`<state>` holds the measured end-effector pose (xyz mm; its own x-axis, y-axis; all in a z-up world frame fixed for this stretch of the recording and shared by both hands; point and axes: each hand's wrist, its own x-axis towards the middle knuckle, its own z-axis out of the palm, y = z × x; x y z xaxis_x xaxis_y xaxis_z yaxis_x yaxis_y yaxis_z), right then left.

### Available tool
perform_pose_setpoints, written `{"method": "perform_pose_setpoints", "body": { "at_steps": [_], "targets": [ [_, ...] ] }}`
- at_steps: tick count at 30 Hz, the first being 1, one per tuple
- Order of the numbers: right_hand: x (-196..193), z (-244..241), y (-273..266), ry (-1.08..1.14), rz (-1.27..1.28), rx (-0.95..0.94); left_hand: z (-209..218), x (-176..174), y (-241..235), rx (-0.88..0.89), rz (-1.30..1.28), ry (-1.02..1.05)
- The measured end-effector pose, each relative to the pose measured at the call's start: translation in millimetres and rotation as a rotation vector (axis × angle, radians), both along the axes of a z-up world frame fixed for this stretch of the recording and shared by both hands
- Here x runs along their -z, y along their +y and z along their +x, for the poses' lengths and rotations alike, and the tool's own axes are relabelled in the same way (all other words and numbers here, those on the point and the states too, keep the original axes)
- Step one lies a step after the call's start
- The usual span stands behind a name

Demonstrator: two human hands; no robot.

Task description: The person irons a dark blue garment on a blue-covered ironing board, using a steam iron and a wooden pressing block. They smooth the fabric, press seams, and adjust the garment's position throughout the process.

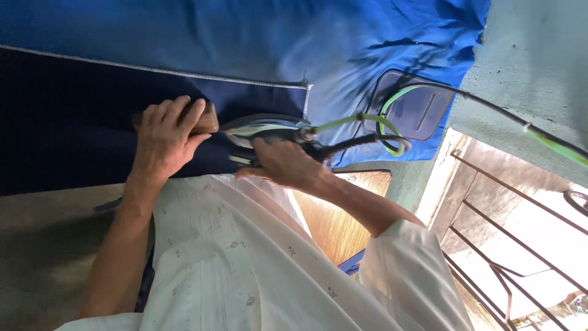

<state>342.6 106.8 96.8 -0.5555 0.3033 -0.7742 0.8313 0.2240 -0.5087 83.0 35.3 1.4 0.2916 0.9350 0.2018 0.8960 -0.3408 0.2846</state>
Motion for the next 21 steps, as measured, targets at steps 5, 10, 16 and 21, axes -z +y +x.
{"method": "perform_pose_setpoints", "body": {
  "at_steps": [5,10,16,21],
  "targets": [
    [-17.4,39.6,15.1,-0.092,-0.031,0.116,22.5,-7.6,18.8,0.023,0.023,-0.095],
    [-40.3,64.1,6.5,-0.217,-0.043,0.224,78.5,-4.1,50.3,0.166,0.019,-0.278],
    [-68.4,74.2,-1.5,-0.095,0.028,0.132,152.2,44.5,77.6,0.29,-0.302,-0.19],
    [-50.6,69.8,-7.4,0.0,0.043,0.253,144.4,-7.4,96.3,0.27,-0.506,-0.252]
  ]
}}
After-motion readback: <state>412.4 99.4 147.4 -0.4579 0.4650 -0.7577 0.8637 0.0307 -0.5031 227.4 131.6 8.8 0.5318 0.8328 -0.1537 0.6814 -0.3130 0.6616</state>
